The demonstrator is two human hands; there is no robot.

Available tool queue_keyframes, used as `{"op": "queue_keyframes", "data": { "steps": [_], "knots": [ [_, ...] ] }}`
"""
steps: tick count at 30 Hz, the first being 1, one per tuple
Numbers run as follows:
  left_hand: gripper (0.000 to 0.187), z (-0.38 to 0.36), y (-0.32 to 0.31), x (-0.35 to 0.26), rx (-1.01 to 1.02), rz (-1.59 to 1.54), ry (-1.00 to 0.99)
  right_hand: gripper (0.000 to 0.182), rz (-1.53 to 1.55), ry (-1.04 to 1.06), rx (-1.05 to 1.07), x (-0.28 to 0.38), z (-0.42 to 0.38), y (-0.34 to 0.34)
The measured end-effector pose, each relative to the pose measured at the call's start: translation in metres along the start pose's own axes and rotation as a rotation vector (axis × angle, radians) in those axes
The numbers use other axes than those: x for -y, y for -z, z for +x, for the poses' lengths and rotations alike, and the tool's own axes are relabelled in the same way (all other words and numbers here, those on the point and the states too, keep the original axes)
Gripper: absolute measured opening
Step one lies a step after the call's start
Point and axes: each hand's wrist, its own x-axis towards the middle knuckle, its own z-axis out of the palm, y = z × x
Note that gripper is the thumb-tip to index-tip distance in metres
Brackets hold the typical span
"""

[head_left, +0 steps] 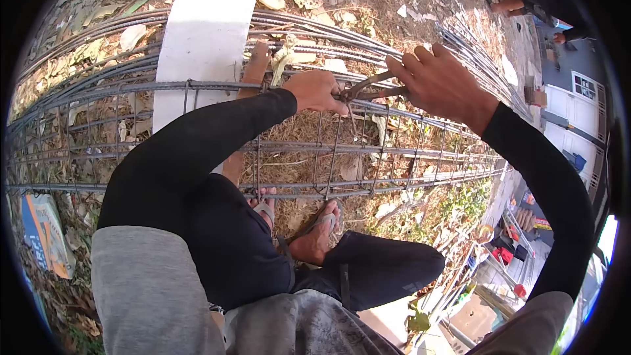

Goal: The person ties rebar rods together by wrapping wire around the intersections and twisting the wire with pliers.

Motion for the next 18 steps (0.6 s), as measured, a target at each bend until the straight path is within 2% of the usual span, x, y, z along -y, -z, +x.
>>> {"op": "queue_keyframes", "data": {
  "steps": [3, 6, 7, 8, 10, 11, 13, 15, 18],
  "knots": [
    [0.061, 0.0, 0.0, -0.001, -0.011, 0.021, -0.036, 0.034, 0.042, -0.163, 0.239, 0.009, -0.008, -0.012],
    [0.062, -0.001, -0.001, 0.002, -0.054, 0.085, -0.055, 0.039, 0.564, -0.527, 0.8, -0.002, 0.005, 0.001],
    [0.063, 0.0, -0.003, 0.004, -0.072, 0.119, -0.078, 0.041, 0.794, -0.569, 0.967, -0.009, 0.004, -0.003],
    [0.063, 0.001, -0.002, 0.002, -0.092, 0.153, -0.103, 0.042, 1.263, -0.869, 1.17, -0.014, 0.004, 0.004],
    [0.065, 0.001, 0.001, 0.0, -0.056, 0.113, -0.093, 0.045, 1.435, -0.954, 1.205, -0.014, -0.006, -0.006],
    [0.065, -0.001, 0.001, -0.001, -0.034, 0.088, -0.083, 0.038, 1.342, -0.938, 1.2, -0.014, -0.007, -0.007],
    [0.066, 0.005, -0.005, 0.01, -0.087, 0.107, -0.135, 0.035, 0.823, -0.466, 0.722, -0.002, -0.025, -0.029],
    [0.066, 0.007, -0.007, 0.01, -0.084, 0.112, -0.129, 0.046, 0.408, -0.345, 0.602, 0.018, -0.013, -0.014],
    [0.065, 0.005, -0.002, 0.004, -0.03, 0.089, -0.056, 0.042, 0.337, -0.312, 0.547, 0.015, -0.003, 0.003]
  ]
}}
